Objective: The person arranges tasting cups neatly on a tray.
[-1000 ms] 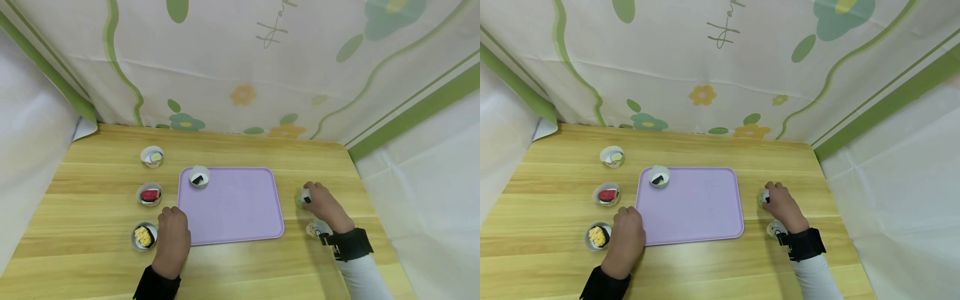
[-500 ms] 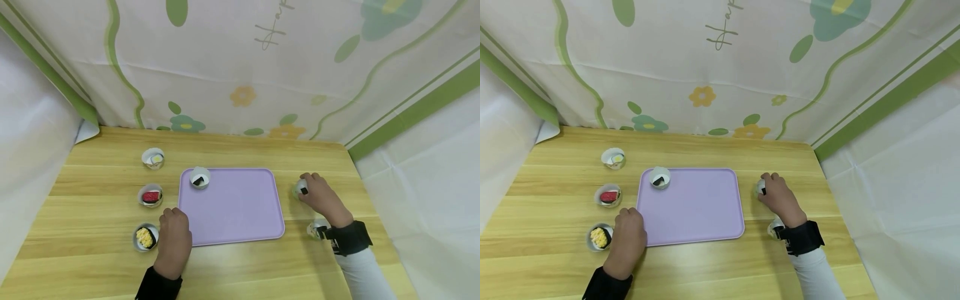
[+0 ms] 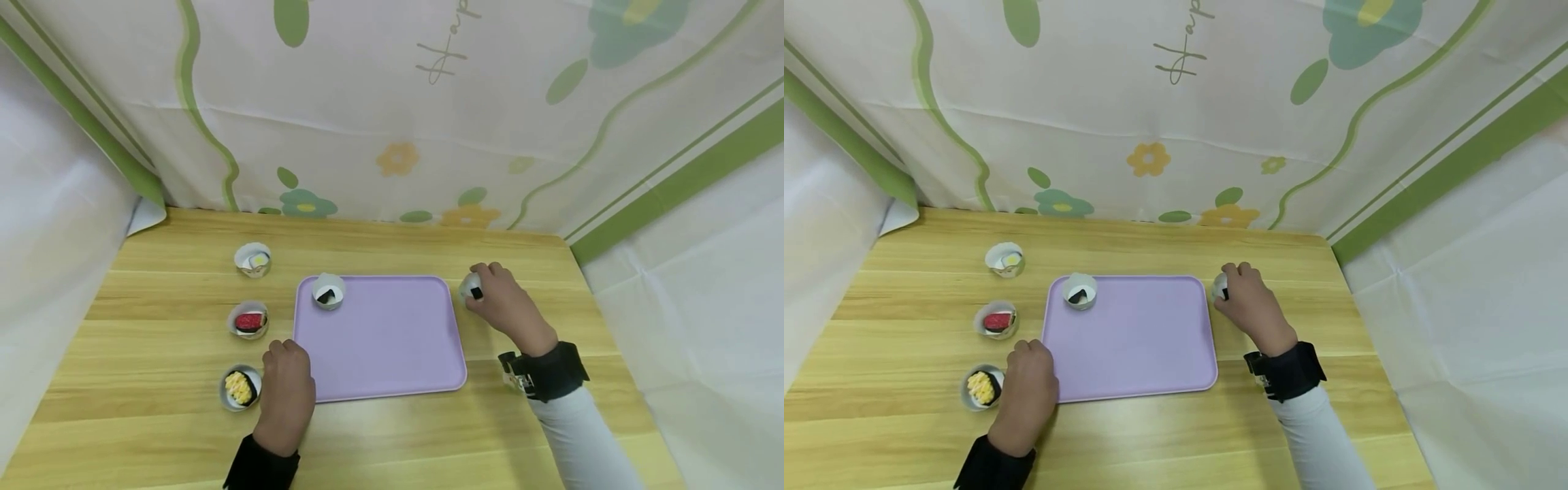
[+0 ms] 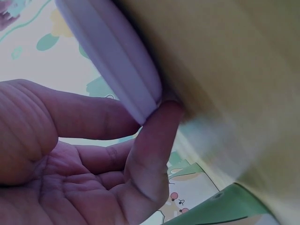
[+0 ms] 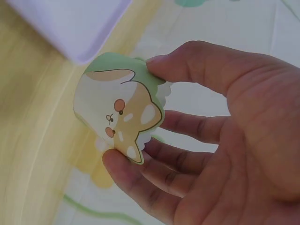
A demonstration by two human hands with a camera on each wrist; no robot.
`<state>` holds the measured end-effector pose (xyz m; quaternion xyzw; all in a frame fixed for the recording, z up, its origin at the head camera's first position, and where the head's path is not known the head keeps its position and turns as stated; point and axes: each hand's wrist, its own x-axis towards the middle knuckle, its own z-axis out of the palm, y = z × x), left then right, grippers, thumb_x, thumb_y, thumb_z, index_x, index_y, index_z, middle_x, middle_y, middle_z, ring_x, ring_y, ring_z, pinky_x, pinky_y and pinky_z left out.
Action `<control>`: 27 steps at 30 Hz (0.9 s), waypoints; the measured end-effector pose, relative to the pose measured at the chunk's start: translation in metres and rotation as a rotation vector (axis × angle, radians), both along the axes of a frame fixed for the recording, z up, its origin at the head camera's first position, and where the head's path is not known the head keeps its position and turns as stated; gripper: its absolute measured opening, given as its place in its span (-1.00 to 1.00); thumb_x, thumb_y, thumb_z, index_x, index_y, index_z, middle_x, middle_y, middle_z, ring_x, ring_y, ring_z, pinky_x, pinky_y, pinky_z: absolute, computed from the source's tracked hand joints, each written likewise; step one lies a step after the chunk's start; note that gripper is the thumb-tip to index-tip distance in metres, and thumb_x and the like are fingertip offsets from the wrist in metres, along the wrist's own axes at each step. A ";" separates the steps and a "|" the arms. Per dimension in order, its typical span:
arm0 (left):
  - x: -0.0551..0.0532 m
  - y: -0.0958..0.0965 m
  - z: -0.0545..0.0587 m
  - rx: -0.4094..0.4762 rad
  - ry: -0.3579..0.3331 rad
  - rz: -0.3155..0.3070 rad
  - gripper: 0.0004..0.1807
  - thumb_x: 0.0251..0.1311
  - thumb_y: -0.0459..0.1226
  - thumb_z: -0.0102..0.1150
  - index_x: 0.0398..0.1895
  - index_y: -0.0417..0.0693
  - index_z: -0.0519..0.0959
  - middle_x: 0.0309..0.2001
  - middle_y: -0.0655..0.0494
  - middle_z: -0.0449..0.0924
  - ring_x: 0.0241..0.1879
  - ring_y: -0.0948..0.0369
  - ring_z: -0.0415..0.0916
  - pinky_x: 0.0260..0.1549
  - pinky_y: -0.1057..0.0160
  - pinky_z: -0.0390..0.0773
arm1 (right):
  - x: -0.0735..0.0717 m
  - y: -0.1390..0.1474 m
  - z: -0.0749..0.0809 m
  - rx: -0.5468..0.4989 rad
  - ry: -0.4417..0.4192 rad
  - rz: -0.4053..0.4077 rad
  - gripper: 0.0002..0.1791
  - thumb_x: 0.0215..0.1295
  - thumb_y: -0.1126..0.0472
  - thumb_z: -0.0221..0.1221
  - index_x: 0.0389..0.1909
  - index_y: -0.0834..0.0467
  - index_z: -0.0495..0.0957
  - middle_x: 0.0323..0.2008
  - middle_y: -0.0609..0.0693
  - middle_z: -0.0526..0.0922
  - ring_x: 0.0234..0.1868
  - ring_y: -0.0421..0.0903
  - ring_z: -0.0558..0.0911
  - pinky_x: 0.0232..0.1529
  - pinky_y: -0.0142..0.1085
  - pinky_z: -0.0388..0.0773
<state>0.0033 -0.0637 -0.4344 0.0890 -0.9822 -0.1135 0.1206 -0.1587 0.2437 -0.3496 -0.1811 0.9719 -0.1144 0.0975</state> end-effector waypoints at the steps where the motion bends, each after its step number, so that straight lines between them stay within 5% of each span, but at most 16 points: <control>1: 0.000 0.000 0.000 0.007 0.002 0.001 -0.85 -0.24 -0.59 0.18 -0.57 -0.49 0.39 -0.57 -0.19 0.31 -0.54 -0.04 0.34 -0.46 0.03 0.46 | -0.001 -0.004 0.000 -0.001 0.004 0.005 -0.35 0.22 0.14 0.17 0.27 0.37 0.29 0.01 0.33 0.42 -0.10 0.14 0.44 -0.25 -0.07 0.50; 16: 0.000 0.001 0.002 0.050 -0.030 0.015 -0.85 -0.20 -0.61 0.17 -0.53 -0.51 0.40 -0.54 -0.21 0.33 -0.51 -0.05 0.37 -0.44 0.03 0.51 | -0.003 -0.060 0.018 -0.033 0.027 0.053 -0.34 0.22 0.12 0.19 0.30 0.30 0.30 0.09 0.28 0.41 0.03 0.14 0.44 -0.18 -0.06 0.54; 27: 0.000 0.000 -0.002 -0.020 -0.014 0.004 -0.86 -0.20 -0.58 0.19 -0.55 -0.51 0.42 -0.56 -0.19 0.34 -0.54 -0.03 0.37 -0.47 0.06 0.48 | 0.000 -0.098 0.005 -0.045 0.036 0.069 -0.36 0.17 0.11 0.22 0.26 0.27 0.36 0.03 0.21 0.46 -0.04 0.07 0.45 -0.24 -0.11 0.59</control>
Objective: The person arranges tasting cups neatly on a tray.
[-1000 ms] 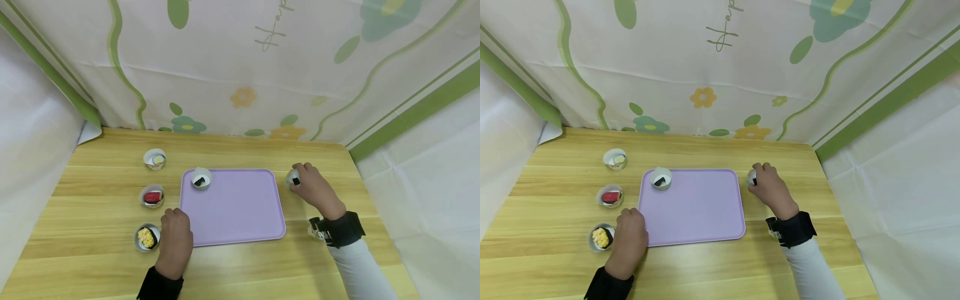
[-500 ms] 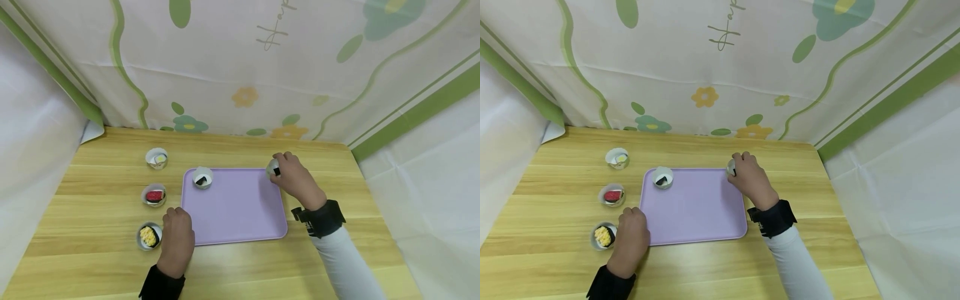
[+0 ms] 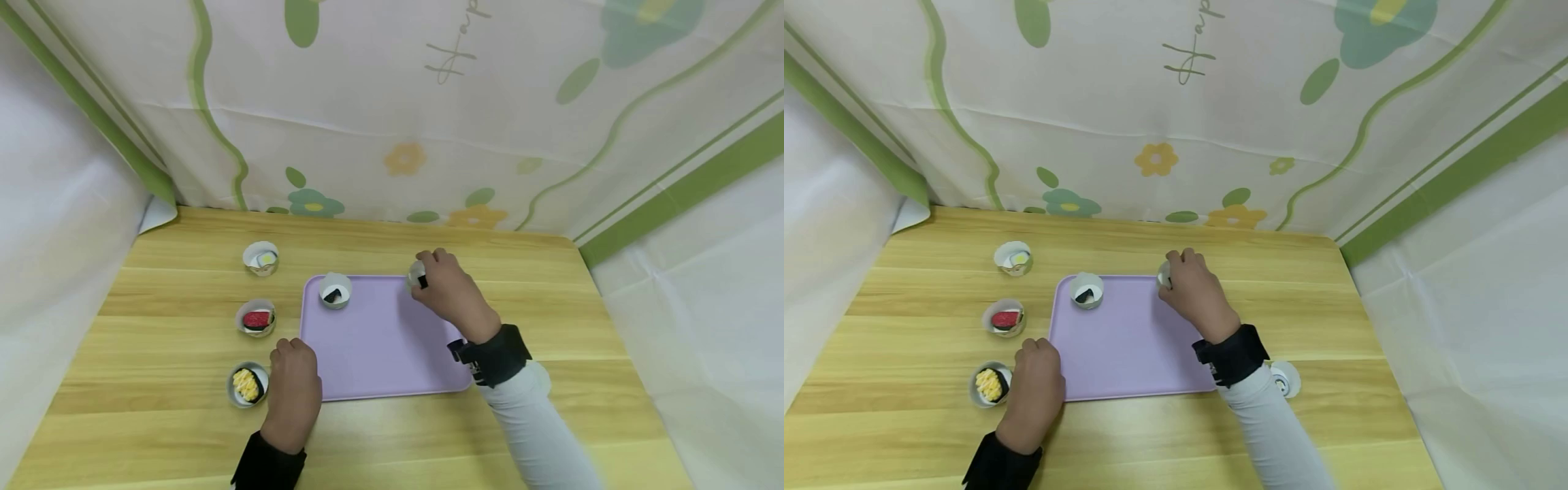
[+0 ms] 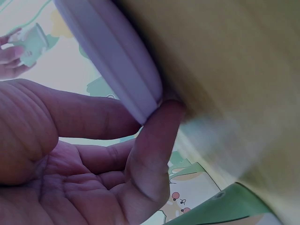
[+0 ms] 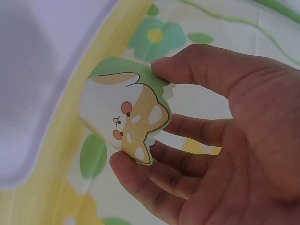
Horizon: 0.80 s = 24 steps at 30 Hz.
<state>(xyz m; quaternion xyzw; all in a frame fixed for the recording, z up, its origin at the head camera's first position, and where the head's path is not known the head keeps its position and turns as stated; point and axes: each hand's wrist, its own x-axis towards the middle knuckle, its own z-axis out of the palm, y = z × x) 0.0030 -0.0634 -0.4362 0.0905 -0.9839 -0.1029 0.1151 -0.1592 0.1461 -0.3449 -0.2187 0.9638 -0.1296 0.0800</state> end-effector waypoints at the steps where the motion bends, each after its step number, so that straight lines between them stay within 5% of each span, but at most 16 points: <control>1: 0.000 0.000 0.000 0.001 0.000 0.002 -0.85 -0.20 -0.58 0.20 -0.54 -0.51 0.42 -0.56 -0.20 0.34 -0.54 -0.03 0.37 -0.47 0.06 0.48 | 0.001 -0.005 -0.001 0.000 -0.011 0.001 -0.36 0.17 0.11 0.22 0.26 0.25 0.36 0.04 0.20 0.46 -0.05 0.06 0.45 -0.24 -0.12 0.58; 16: -0.001 0.000 0.002 -0.018 -0.055 -0.007 -0.84 -0.16 -0.54 0.23 -0.53 -0.47 0.44 -0.56 -0.16 0.33 -0.49 -0.01 0.36 -0.40 0.05 0.47 | 0.005 -0.049 -0.026 -0.006 0.023 0.106 -0.42 0.19 0.10 0.19 0.22 0.24 0.40 -0.02 0.17 0.48 -0.10 0.01 0.44 -0.31 -0.22 0.55; 24: 0.000 0.000 0.000 -0.085 -0.020 -0.021 -0.88 -0.17 -0.55 0.20 -0.60 -0.42 0.43 -0.60 -0.12 0.32 -0.51 0.02 0.35 -0.43 0.08 0.45 | 0.007 -0.055 -0.041 0.007 0.006 0.109 -0.40 0.19 0.07 0.23 0.22 0.26 0.40 0.01 0.20 0.50 -0.06 0.03 0.47 -0.27 -0.18 0.58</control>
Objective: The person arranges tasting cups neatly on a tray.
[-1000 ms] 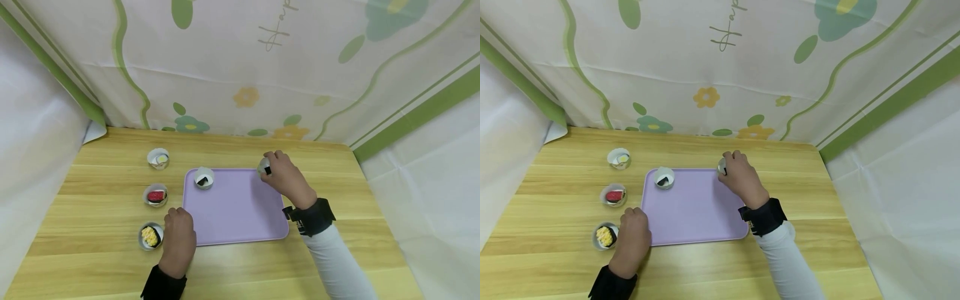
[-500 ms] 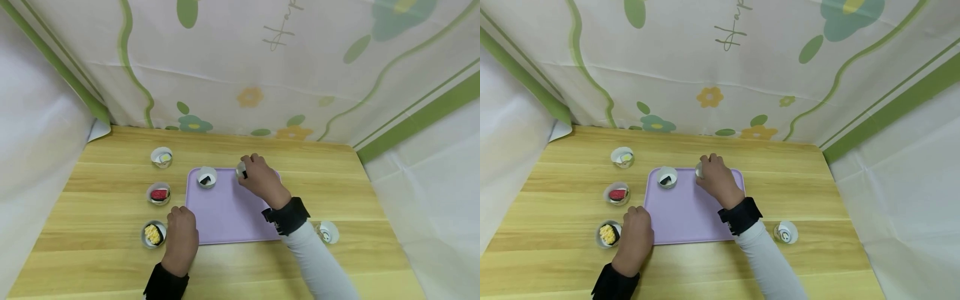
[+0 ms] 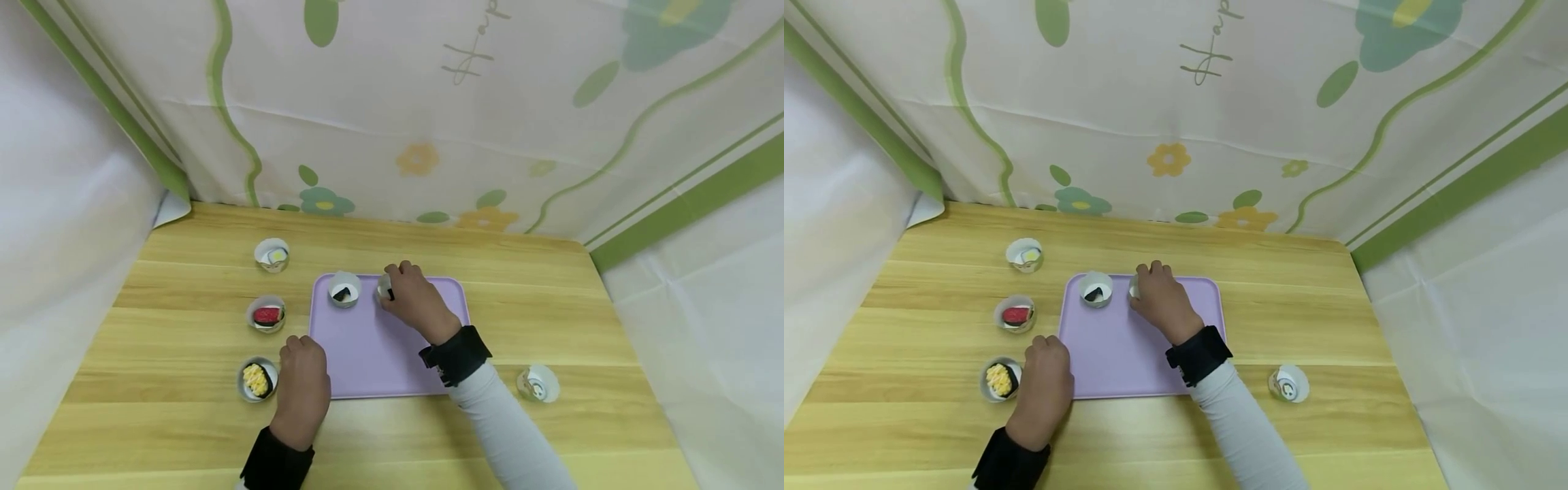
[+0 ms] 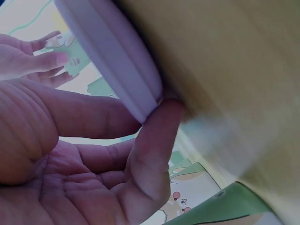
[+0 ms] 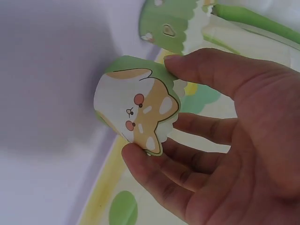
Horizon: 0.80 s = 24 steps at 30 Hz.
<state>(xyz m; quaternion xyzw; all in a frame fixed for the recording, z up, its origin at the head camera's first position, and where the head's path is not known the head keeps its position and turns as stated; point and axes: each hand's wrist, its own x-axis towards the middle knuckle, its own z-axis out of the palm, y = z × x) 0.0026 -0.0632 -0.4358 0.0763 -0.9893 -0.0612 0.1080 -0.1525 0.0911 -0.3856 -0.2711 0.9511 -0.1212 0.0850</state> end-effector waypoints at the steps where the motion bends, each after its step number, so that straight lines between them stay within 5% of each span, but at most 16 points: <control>1: 0.000 0.000 0.000 -0.003 0.004 0.000 -0.88 -0.17 -0.55 0.20 -0.60 -0.42 0.43 -0.60 -0.12 0.32 -0.51 0.02 0.35 -0.43 0.09 0.45 | 0.000 0.000 -0.001 0.000 0.003 -0.001 -0.40 0.19 0.07 0.24 0.22 0.25 0.40 0.01 0.20 0.50 -0.06 0.03 0.47 -0.28 -0.17 0.58; 24: 0.000 0.001 0.001 -0.006 -0.030 -0.003 -0.88 -0.15 -0.54 0.21 -0.58 -0.42 0.44 -0.60 -0.12 0.32 -0.49 0.03 0.34 -0.41 0.10 0.43 | -0.005 -0.001 -0.016 0.061 0.012 0.002 -0.35 0.22 0.04 0.23 0.28 0.24 0.38 0.08 0.20 0.51 0.06 0.07 0.47 -0.21 -0.15 0.61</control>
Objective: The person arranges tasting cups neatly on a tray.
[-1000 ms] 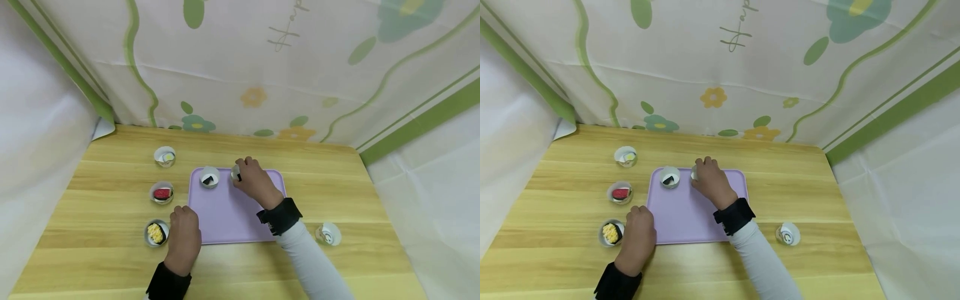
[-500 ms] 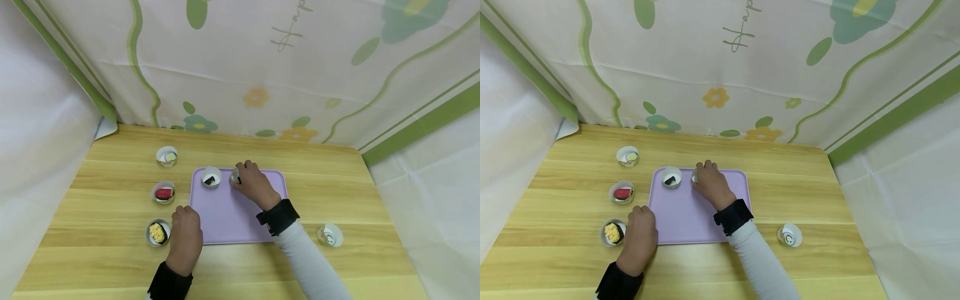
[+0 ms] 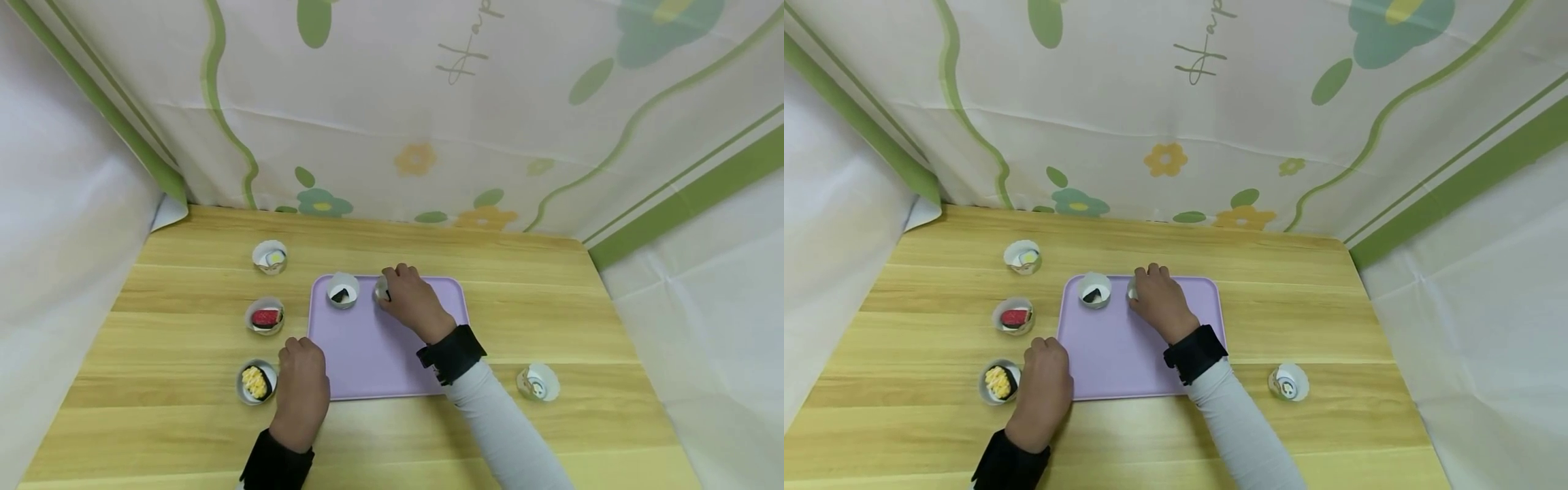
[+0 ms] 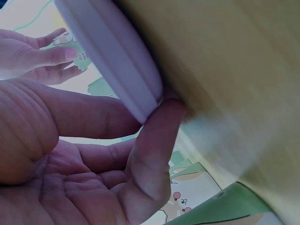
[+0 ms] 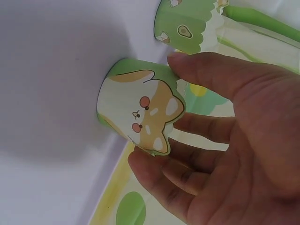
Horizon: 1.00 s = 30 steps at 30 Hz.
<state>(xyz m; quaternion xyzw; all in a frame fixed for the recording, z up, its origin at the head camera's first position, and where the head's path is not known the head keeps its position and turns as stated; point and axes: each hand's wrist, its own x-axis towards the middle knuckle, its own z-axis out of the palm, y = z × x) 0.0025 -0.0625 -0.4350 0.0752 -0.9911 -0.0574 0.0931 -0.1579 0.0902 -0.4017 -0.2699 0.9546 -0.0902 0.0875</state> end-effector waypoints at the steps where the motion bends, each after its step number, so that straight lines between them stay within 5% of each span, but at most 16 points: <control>1: 0.000 0.000 0.000 -0.003 0.001 -0.002 -0.88 -0.15 -0.54 0.21 -0.59 -0.42 0.44 -0.60 -0.11 0.32 -0.50 0.04 0.34 -0.41 0.10 0.43 | 0.000 0.001 0.000 0.004 -0.006 -0.002 -0.32 0.22 0.02 0.24 0.30 0.24 0.36 0.10 0.20 0.50 0.08 0.07 0.46 -0.17 -0.15 0.60; 9: 0.000 0.002 -0.002 -0.035 0.002 -0.019 -0.86 -0.17 -0.53 0.22 -0.59 -0.41 0.43 -0.61 -0.10 0.31 -0.51 0.06 0.34 -0.43 0.12 0.42 | 0.000 0.019 0.015 -0.045 -0.032 -0.048 -0.20 0.26 -0.21 0.12 0.35 0.26 0.31 0.16 0.23 0.48 0.16 0.13 0.44 0.05 -0.09 0.50; 18: 0.001 0.000 -0.001 0.003 0.013 -0.001 -0.86 -0.16 -0.54 0.21 -0.55 -0.48 0.43 -0.58 -0.15 0.33 -0.51 0.02 0.35 -0.44 0.09 0.44 | 0.006 0.054 0.041 -0.050 0.024 -0.117 -0.24 0.32 -0.17 0.09 0.32 0.32 0.32 0.14 0.26 0.47 0.17 0.17 0.44 0.05 -0.03 0.51; 30: -0.001 -0.002 -0.001 0.036 -0.012 0.010 -0.83 -0.16 -0.54 0.21 -0.51 -0.51 0.43 -0.55 -0.18 0.32 -0.50 -0.01 0.34 -0.42 0.08 0.45 | 0.016 0.105 0.053 -0.045 0.025 -0.198 -0.26 0.34 -0.13 0.08 0.32 0.34 0.31 0.17 0.30 0.43 0.20 0.22 0.40 0.05 0.05 0.49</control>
